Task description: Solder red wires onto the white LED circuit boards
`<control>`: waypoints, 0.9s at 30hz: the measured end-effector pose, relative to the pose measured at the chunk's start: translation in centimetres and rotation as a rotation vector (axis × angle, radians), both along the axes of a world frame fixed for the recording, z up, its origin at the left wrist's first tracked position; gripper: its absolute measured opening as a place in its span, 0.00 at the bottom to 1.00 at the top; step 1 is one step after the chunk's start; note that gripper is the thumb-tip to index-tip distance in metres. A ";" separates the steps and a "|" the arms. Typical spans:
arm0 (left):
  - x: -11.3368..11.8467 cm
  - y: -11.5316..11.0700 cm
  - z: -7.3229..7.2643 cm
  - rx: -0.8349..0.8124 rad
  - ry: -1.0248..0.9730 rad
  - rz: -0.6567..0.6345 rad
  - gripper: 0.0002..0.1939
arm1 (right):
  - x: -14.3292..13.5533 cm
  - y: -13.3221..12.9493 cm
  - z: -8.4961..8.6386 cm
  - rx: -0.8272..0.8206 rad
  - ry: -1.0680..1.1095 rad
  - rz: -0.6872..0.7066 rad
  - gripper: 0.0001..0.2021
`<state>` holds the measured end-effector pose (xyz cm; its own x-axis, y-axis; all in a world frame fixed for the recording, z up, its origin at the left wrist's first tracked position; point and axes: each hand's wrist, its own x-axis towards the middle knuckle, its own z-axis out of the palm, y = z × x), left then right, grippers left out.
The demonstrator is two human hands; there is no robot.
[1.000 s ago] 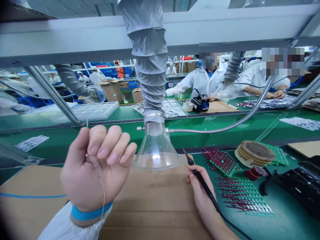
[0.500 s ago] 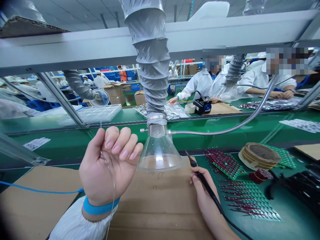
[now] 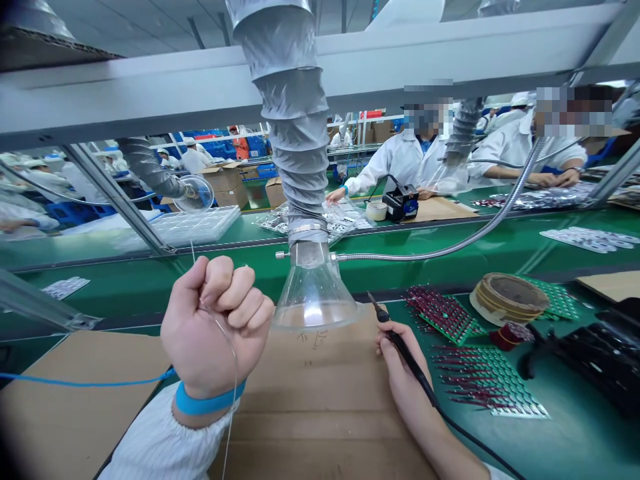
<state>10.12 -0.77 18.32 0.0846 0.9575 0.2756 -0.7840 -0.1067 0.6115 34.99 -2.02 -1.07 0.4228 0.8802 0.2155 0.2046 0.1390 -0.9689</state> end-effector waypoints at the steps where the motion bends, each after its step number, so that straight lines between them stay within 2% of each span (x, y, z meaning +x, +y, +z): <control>1: 0.0 0.0 0.0 -0.006 0.002 0.002 0.29 | 0.1 0.1 -0.2 -0.001 0.006 0.003 0.13; 11: 0.6 0.2 -0.1 0.031 -0.022 -0.027 0.28 | 0.2 0.3 -0.5 0.017 -0.005 0.003 0.12; 21: 1.1 0.5 0.0 0.041 -0.005 0.038 0.28 | 0.0 0.1 0.5 0.000 -0.070 0.003 0.10; 27: 1.1 0.4 0.0 0.038 -0.025 0.041 0.27 | 0.2 0.3 -0.2 0.005 -0.028 0.005 0.11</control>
